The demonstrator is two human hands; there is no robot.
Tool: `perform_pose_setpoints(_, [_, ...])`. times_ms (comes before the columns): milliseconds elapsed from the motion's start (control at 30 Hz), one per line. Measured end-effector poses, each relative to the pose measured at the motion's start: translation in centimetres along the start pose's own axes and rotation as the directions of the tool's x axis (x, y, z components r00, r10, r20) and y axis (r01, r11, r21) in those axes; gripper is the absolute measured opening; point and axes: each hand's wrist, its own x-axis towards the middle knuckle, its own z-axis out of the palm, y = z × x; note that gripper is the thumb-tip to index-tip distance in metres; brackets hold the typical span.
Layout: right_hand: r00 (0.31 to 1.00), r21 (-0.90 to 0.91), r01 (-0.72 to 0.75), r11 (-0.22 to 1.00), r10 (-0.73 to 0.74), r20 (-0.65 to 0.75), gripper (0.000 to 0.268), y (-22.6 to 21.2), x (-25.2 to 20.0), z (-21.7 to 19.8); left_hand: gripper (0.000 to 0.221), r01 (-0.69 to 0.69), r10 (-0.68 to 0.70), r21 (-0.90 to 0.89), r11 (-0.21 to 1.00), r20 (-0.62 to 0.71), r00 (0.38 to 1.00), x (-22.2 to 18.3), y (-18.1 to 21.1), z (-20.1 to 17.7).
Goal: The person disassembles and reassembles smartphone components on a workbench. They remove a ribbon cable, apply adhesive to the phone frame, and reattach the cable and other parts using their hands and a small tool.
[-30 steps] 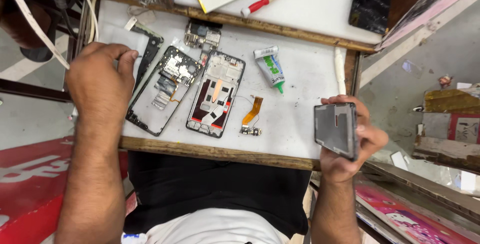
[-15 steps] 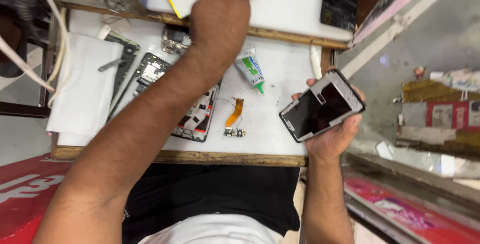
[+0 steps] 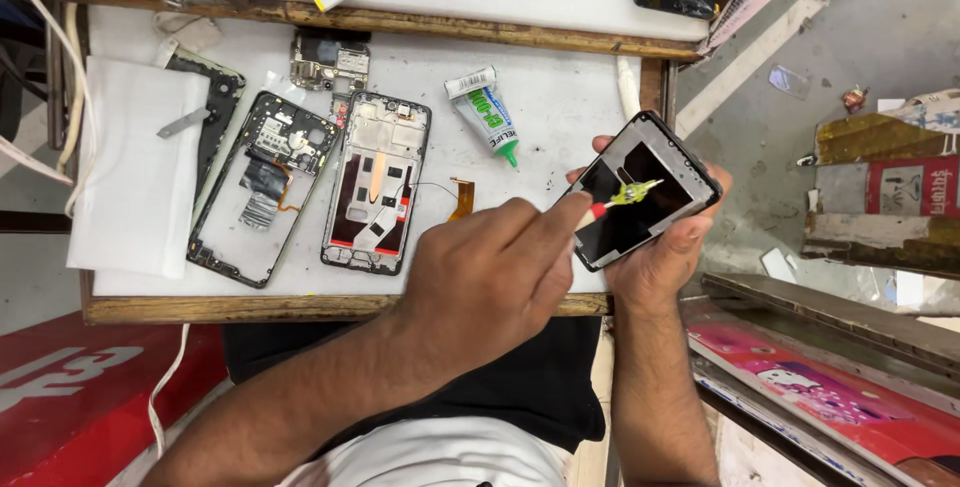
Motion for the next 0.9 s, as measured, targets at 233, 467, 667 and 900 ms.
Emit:
perform_pose_setpoints(233, [0.999, -0.083, 0.023, 0.996, -0.020, 0.037, 0.069, 0.4, -0.1, -0.6, 0.041, -0.013, 0.013, -0.002, 1.000, 0.035, 0.999, 0.3, 0.0, 0.7])
perform_pose_setpoints(467, [0.994, -0.051, 0.055, 0.997, -0.049, 0.099, 0.065, 0.6, -0.7, -0.2, 0.037, 0.016, -0.017, 0.024, 1.000, 0.041, 0.999, -0.5, -0.5, -0.5])
perform_pose_setpoints(667, [0.917, -0.693, 0.389, 0.608, -0.185, 0.352, 0.064, -2.4, -0.6, 1.8, 0.027, 0.147, -0.143, -0.073, 0.986, 0.063, 0.988, -1.0, -3.5, -2.3])
perform_pose_setpoints(900, [0.906, -0.780, 0.422, 0.462, -0.176, 0.386, 0.057, -5.0, -0.4, 4.5, 0.022, 0.191, -0.177, -0.112, 0.975, 0.127, 0.976, -1.8, -4.6, -2.3])
